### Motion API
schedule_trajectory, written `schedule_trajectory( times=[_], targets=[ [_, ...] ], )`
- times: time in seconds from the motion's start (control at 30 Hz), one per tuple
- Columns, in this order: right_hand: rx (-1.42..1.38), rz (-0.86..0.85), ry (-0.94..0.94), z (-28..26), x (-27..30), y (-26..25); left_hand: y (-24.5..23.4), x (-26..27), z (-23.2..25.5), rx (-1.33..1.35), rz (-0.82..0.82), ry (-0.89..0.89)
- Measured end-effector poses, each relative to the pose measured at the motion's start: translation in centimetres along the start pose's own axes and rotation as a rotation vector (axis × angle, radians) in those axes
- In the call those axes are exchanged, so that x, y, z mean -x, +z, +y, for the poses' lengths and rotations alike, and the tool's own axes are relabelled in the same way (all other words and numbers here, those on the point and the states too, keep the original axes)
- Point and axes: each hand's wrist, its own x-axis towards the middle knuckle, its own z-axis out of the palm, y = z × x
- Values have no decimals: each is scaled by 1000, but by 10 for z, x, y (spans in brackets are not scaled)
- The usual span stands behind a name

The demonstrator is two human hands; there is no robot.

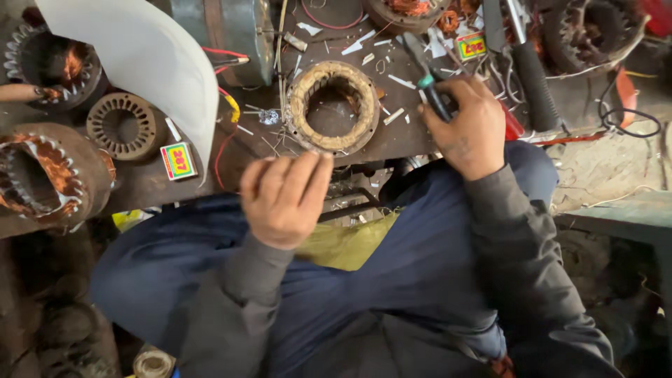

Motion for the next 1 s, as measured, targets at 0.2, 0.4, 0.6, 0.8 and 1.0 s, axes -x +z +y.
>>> schedule_trajectory(
  times=[0.2,0.4,0.6,0.8,1.0],
  targets=[
    [20,-11,24,2,15,12,28,17,4,68,-93,-19],
    [51,-32,16,1,17,17,31,17,0,148,-78,-37],
    [82,-36,-10,-7,21,18,32,9,0,228,-156,-86],
    [67,74,-278,-36,17,-6,28,6,-4,512,-202,-218],
    [-266,-170,-707,-72,-21,-6,25,13,-5,500,-78,-327]
  ],
)
